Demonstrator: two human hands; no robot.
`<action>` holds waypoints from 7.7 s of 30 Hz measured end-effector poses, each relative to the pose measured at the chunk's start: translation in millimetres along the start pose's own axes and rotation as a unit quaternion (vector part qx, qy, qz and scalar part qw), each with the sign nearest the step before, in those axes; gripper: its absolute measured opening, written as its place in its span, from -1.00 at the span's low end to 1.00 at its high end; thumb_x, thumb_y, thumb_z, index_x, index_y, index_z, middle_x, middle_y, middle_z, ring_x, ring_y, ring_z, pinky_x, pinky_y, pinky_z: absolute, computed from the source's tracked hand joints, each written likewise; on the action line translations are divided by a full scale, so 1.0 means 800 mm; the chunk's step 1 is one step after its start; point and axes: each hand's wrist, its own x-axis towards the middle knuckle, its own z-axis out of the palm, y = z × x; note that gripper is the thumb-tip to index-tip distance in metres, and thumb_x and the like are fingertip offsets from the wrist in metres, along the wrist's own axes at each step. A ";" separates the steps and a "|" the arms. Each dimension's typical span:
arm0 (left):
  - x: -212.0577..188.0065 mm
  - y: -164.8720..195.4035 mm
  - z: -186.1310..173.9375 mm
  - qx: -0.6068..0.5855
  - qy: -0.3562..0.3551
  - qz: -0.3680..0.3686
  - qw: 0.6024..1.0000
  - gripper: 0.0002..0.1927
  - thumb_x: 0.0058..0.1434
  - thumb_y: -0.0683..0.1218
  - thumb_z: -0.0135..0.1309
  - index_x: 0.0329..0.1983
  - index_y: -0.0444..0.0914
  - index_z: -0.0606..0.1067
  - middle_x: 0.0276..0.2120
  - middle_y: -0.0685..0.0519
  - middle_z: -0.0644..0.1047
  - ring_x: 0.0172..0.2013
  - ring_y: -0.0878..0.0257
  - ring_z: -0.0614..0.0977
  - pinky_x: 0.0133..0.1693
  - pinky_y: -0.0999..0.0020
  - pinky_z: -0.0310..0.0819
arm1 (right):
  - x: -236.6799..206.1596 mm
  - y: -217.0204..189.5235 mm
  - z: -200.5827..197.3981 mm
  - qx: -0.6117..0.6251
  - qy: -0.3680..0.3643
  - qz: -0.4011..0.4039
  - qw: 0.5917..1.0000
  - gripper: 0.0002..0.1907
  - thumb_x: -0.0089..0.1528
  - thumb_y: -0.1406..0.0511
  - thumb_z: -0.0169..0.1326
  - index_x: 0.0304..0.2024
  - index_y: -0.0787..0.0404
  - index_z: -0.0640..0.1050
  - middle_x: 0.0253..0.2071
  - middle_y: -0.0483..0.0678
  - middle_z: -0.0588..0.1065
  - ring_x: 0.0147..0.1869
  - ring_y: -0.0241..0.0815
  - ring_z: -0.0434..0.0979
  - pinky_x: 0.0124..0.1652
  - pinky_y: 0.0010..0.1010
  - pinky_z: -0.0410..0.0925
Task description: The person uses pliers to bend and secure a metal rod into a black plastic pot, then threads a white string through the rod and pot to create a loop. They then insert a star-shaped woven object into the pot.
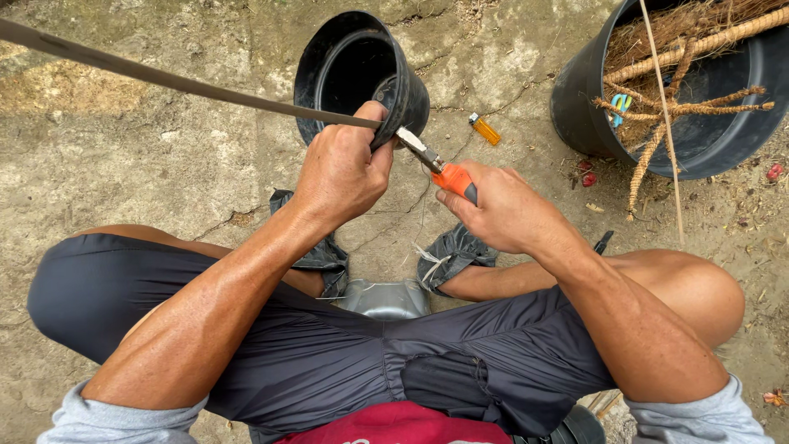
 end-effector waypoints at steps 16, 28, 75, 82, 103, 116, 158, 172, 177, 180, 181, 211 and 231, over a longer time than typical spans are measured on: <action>-0.016 0.003 -0.003 -0.024 -0.042 0.079 0.996 -0.83 0.26 -0.23 0.17 -0.13 -0.32 0.46 -0.41 -0.12 0.59 -0.41 -0.05 0.66 -0.42 0.11 0.45 | -0.024 0.036 0.030 0.489 -0.246 0.075 0.834 -0.73 0.32 0.21 0.09 -0.32 0.30 0.52 -0.39 -0.06 0.49 -0.36 -0.25 0.58 -0.33 -0.41 0.51; -0.020 0.001 -0.004 0.011 -0.051 0.118 0.992 -0.75 0.24 -0.19 0.21 -0.04 -0.30 0.48 -0.33 -0.13 0.60 -0.30 -0.15 0.63 -0.26 0.02 0.48 | -0.039 0.033 0.032 0.570 -0.270 0.085 0.771 -0.75 0.34 0.24 0.07 -0.18 0.36 0.49 -0.34 0.01 0.52 -0.36 -0.20 0.59 -0.33 -0.30 0.54; 0.001 0.014 -0.017 -0.303 -0.052 -0.285 0.908 -0.82 0.35 -0.12 0.10 -0.17 -0.36 0.58 -0.46 0.07 0.60 -0.55 0.41 0.50 -0.50 0.43 0.38 | -0.017 0.030 0.024 -0.153 0.310 -0.148 0.927 -0.47 0.21 0.45 0.13 0.25 0.30 0.39 0.11 0.10 0.47 0.00 0.11 0.59 -0.17 -0.14 0.50; 0.006 0.020 -0.011 -0.336 -0.060 -0.253 0.905 -0.83 0.34 -0.09 0.06 -0.13 -0.29 0.54 -0.45 0.14 0.58 -0.54 0.45 0.47 -0.52 0.43 0.36 | -0.005 0.024 0.017 -0.231 0.353 -0.168 0.891 -0.35 0.19 0.50 0.13 0.36 0.32 0.35 0.14 0.07 0.39 0.12 0.07 0.52 -0.14 -0.22 0.52; 0.017 0.016 -0.023 -0.413 -0.097 -0.143 0.894 -0.74 0.42 -0.08 -0.04 -0.13 -0.37 0.56 -0.35 0.16 0.56 -0.35 0.44 0.48 -0.27 0.44 0.40 | -0.026 0.016 -0.018 0.464 -0.240 -0.068 0.850 -0.54 0.39 0.18 0.02 0.12 0.48 0.50 -0.13 0.22 0.64 -0.64 -0.40 0.45 -0.71 -0.66 0.23; -0.003 0.023 -0.017 -0.627 -0.155 -0.088 0.759 -0.70 0.47 -0.15 -0.02 0.20 -0.35 0.46 0.08 0.00 0.54 0.09 0.30 0.52 0.21 0.29 0.36 | -0.034 0.004 -0.008 0.539 -0.259 -0.114 0.794 -0.47 0.43 0.21 0.01 0.25 0.56 0.40 0.06 0.37 0.58 -0.39 -0.25 0.62 -0.63 -0.67 0.27; -0.017 0.041 -0.024 -0.498 -0.203 -0.080 0.839 -0.71 0.37 -0.17 0.10 0.12 -0.37 0.56 -0.12 0.06 0.63 -0.14 0.38 0.55 -0.13 0.43 0.48 | -0.044 0.016 0.021 0.509 -0.166 -0.178 0.826 -0.55 0.43 0.07 0.06 0.11 0.33 0.48 -0.08 0.02 0.56 -0.16 -0.28 0.55 -0.23 -0.47 0.47; -0.021 0.036 -0.018 -0.485 -0.240 -0.084 0.837 -0.70 0.35 -0.17 0.12 0.13 -0.30 0.58 -0.10 0.07 0.65 -0.10 0.39 0.59 -0.05 0.42 0.53 | -0.054 0.001 0.024 0.572 -0.239 -0.133 0.774 -0.70 0.14 0.36 0.31 -0.16 0.37 0.52 -0.14 0.15 0.60 -0.02 -0.02 0.61 -0.03 -0.22 0.44; -0.022 0.037 -0.017 -0.470 -0.261 -0.093 0.838 -0.72 0.34 -0.14 0.14 0.09 -0.31 0.59 -0.17 0.07 0.64 -0.14 0.39 0.59 -0.09 0.40 0.53 | -0.058 -0.006 0.036 0.607 -0.238 -0.143 0.745 -0.77 0.18 0.37 0.30 -0.23 0.30 0.48 -0.29 0.03 0.51 0.04 -0.01 0.70 0.03 -0.15 0.49; -0.021 0.035 -0.018 -0.461 -0.261 -0.087 0.843 -0.71 0.34 -0.13 0.15 0.10 -0.30 0.60 -0.19 0.07 0.64 -0.16 0.38 0.58 -0.12 0.39 0.52 | -0.059 -0.010 0.042 0.604 -0.210 -0.133 0.757 -0.81 0.24 0.35 0.26 -0.27 0.29 0.48 -0.30 0.02 0.52 -0.19 -0.10 0.65 0.04 -0.17 0.55; -0.020 0.035 -0.016 -0.465 -0.262 -0.082 0.842 -0.71 0.34 -0.13 0.15 0.10 -0.30 0.60 -0.19 0.07 0.64 -0.17 0.38 0.58 -0.12 0.39 0.53 | -0.059 -0.010 0.042 0.595 -0.203 -0.124 0.768 -0.81 0.23 0.34 0.25 -0.29 0.29 0.48 -0.32 0.02 0.52 -0.23 -0.13 0.63 -0.07 -0.23 0.52; -0.006 0.034 -0.040 -0.387 -0.163 -0.043 0.907 -0.76 0.37 -0.16 0.14 0.07 -0.30 0.62 -0.35 0.16 0.59 -0.40 0.48 0.45 -0.40 0.52 0.34 | -0.018 0.029 0.035 0.318 -0.273 -0.156 0.894 -0.50 0.36 0.17 0.08 0.29 0.26 0.45 0.03 0.02 0.61 0.04 -0.19 0.67 0.08 -0.29 0.46; -0.018 0.056 -0.064 -0.298 -0.006 0.022 0.954 -0.75 0.48 -0.10 0.07 0.13 -0.30 0.55 -0.39 0.15 0.51 -0.41 0.47 0.48 -0.39 0.48 0.42 | 0.072 0.108 0.104 -0.203 0.011 0.013 0.979 -0.47 0.14 0.46 0.04 0.18 0.09 0.46 0.13 0.29 0.37 0.06 0.34 0.52 -0.04 0.06 0.42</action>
